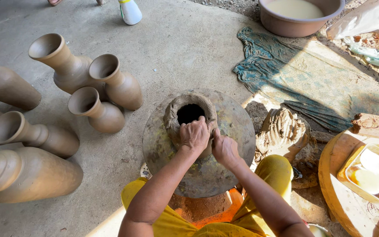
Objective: The person adds a large coil of clay to a rotating base on a manual wheel and shapes the walls by hand to form a vase. They use a wet sponge and a wooden scraper to smooth the surface and refine the rim of the vessel.
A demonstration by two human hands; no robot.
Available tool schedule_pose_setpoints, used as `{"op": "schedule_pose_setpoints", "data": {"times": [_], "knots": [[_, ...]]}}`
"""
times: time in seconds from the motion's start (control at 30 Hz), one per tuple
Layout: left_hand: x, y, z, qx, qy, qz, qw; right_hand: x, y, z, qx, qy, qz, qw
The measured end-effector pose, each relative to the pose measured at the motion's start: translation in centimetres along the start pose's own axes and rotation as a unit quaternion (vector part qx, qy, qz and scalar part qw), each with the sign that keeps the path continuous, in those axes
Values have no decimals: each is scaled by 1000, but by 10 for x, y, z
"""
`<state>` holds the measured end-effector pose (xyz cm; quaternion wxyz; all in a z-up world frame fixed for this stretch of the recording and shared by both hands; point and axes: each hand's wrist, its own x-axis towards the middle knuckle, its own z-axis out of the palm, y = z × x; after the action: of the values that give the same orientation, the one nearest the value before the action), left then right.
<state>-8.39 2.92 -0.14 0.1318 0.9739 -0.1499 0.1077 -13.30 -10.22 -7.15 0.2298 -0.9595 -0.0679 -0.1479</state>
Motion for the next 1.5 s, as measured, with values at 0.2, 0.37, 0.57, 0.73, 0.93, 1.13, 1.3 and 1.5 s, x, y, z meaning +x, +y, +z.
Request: {"op": "schedule_pose_setpoints", "data": {"times": [0.2,0.37,0.57,0.73,0.93,1.13,1.3,1.5], "knots": [[13,6,-12,-30,-113,17,993,-38,-26,14,16,-259,-203,944],[17,-50,-39,58,-92,232,967,-41,26,1,532,-439,56,721],[11,-110,-38,51,88,427,899,15,86,-19,452,-119,147,872],[9,-96,-33,49,106,442,889,78,57,-35,-32,-187,84,978],[12,-67,-27,101,-115,303,941,79,30,-47,-81,-189,38,978],[14,-46,-8,26,-64,240,968,34,20,-32,-32,-116,41,992],[11,-29,-3,6,-47,184,982,17,10,-22,-9,-76,51,996],[10,-7,-6,48,-76,104,991,9,1,-19,-7,-145,109,983]]}}
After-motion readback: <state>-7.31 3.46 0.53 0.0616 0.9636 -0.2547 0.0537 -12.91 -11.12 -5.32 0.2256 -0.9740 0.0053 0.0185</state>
